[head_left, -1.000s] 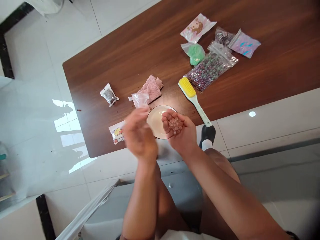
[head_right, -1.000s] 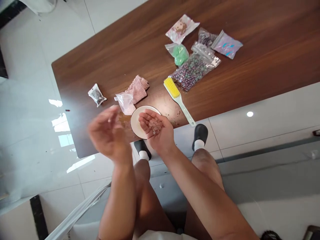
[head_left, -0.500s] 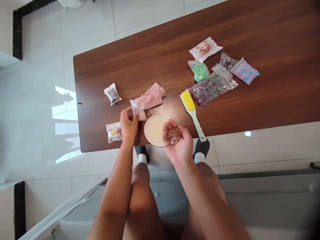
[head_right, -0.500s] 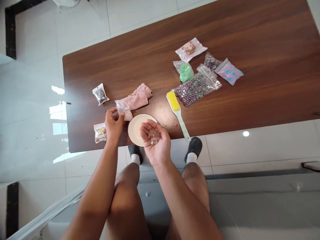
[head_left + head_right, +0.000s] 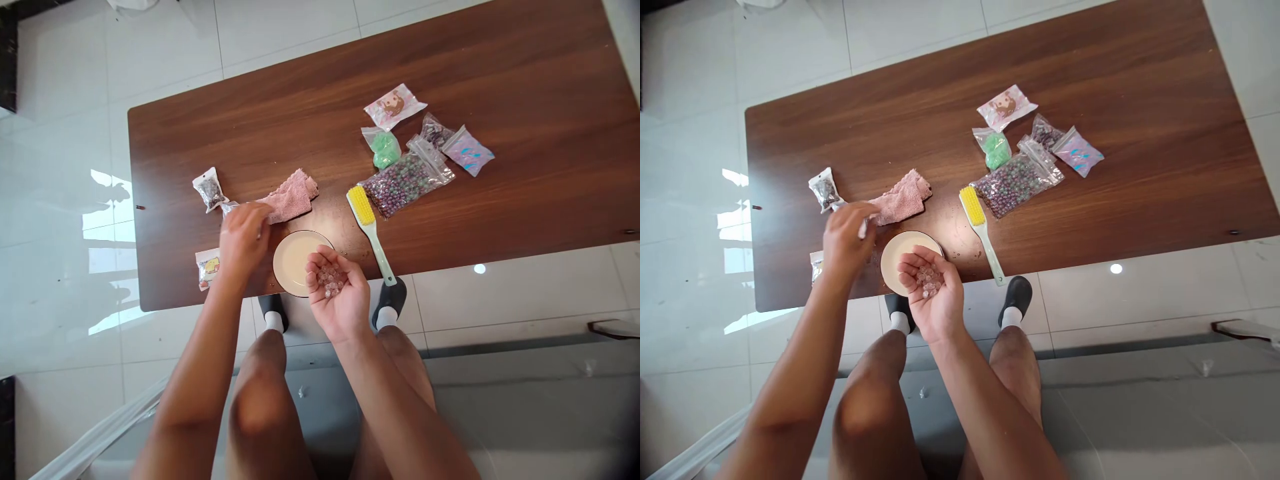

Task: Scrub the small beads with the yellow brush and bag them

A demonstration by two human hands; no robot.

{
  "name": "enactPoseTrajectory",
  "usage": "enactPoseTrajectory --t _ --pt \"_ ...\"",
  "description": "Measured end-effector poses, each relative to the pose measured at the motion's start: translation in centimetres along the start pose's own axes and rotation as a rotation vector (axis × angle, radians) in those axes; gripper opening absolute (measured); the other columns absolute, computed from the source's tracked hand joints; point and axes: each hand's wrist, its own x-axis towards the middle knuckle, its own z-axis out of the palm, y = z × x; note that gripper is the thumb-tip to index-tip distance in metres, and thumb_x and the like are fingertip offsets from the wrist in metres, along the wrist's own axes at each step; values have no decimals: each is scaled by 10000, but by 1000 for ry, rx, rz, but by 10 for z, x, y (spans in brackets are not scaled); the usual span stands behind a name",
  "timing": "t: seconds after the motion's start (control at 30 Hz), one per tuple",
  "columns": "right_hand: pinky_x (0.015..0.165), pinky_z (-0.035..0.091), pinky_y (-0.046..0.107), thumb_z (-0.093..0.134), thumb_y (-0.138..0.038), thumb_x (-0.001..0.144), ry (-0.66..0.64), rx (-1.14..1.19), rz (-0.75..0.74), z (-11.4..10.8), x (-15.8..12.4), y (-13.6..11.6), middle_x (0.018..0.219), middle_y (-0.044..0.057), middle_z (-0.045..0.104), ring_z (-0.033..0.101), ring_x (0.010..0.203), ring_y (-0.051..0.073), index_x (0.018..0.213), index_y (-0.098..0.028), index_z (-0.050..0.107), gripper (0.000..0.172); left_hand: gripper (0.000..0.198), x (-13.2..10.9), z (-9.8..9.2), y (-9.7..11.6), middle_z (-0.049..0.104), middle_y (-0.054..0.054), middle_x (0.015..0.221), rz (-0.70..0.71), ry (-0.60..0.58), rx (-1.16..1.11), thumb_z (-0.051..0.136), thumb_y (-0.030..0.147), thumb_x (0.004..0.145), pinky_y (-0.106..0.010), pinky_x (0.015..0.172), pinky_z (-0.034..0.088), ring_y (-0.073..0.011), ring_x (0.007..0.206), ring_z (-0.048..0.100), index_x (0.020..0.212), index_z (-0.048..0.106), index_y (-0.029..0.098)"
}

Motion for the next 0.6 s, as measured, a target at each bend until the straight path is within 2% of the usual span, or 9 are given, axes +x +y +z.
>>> enactPoseTrajectory --t 0.03,0.1,0.17,0.23,0.33,0.43,0.53,0.6 --pt "692 639 196 538 -194 903 1 -5 1 0 0 0 832 69 820 776 749 130 902 -125 782 254 307 10 5 4 707 -82 1271 64 -134 10 485 193 982 -481 1144 424 -278 1271 605 1234 652 244" --pt "684 639 200 547 -195 899 4 -12 0 0 -1 -1 832 71 819 776 746 135 906 -126 780 243 365 30 17 7 658 -125 1365 98 -273 30 591 231 934 -507 1119 437 -329 1289 579 1297 629 221" --pt "671 640 203 545 -191 895 11 -10 -11 1 -2 -2 827 73 819 778 736 139 906 -122 782 247 436 45 30 7 636 -150 1363 52 -288 54 681 242 867 -535 1097 438 -373 1272 569 1299 626 218" --pt "660 641 203 534 -187 894 24 -7 -22 1 -3 -3 816 74 818 779 723 140 895 -118 785 260 343 57 39 5 653 -159 1264 -13 -264 74 643 203 873 -540 1064 444 -383 1216 581 1216 654 209" --pt "654 642 201 537 -187 890 43 -10 -35 0 -1 -5 815 69 817 777 722 138 884 -127 783 254 195 70 38 3 664 -138 1095 -123 -160 -5 546 154 903 -484 1009 466 -333 1091 607 1055 660 197" --pt "663 644 203 554 -181 881 68 -13 -72 -4 2 -7 831 63 816 775 737 134 911 -138 776 228 109 75 19 11 650 -60 967 -299 84 -256 557 181 905 -366 912 496 -229 925 607 991 618 208" --pt "687 645 197 549 -160 880 110 -3 -126 -5 4 -13 846 63 814 775 760 125 933 -131 766 226 115 59 -3 36 638 -15 956 -511 285 -594 516 203 925 -276 797 501 -160 853 601 1016 585 217" --pt "695 643 191 536 -157 885 129 -2 -173 -4 4 -18 850 62 812 772 758 117 940 -128 761 234 170 34 -11 60 648 2 988 -615 296 -841 470 249 960 -254 792 509 -144 869 624 1097 571 244"
